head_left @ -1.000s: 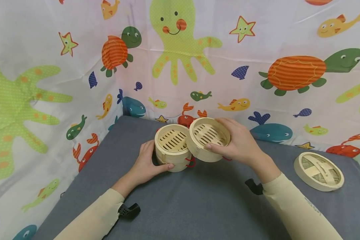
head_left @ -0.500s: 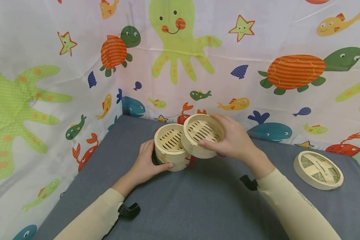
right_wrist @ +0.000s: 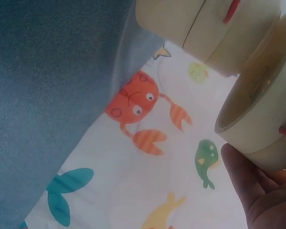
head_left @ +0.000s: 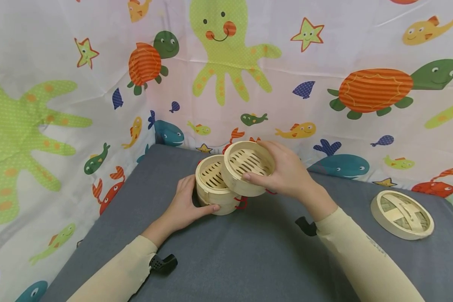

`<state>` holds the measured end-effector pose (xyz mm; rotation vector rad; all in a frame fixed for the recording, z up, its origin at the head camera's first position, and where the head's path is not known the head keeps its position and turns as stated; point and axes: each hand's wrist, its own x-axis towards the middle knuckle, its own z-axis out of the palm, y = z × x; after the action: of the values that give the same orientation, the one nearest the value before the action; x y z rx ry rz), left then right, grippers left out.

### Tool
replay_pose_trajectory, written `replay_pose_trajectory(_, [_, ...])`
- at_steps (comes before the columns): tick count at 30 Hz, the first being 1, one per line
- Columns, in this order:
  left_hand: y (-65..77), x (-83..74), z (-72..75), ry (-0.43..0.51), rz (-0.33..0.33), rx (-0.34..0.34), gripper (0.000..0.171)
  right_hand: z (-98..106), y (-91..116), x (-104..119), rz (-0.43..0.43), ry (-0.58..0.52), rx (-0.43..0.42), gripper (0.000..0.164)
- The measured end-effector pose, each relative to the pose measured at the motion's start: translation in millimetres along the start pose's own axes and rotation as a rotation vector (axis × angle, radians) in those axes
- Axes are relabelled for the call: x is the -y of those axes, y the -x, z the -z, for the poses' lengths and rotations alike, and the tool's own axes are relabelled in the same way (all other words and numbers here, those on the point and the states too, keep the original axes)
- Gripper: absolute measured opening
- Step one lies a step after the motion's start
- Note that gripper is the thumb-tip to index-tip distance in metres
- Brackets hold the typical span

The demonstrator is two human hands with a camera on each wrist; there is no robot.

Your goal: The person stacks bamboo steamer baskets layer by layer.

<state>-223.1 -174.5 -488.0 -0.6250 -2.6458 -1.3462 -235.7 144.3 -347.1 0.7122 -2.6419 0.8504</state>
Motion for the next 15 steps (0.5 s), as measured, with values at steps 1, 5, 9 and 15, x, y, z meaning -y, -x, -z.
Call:
replay_pose_trajectory(1, [0.0,0.4,0.0,-0.001,0.002,-0.001,0.111,-1,-1,0,0.001,0.000,0.001,0.097])
replay_pose_trajectory(5, [0.2,0.7,0.3,-0.001,0.005,-0.001,0.111,-3,-4,2,-0.002,0.000,0.022,0.100])
replay_pose_trajectory(9, [0.4,1.2,0.1,-0.004,0.001,0.002,0.110,-5,-7,5,-0.014,0.004,0.048,0.103])
replay_pose_trajectory(15, [-0.6,2.1,-0.9,-0.005,-0.008,0.002,0.111,-8,-12,9,0.010,0.003,0.047,0.102])
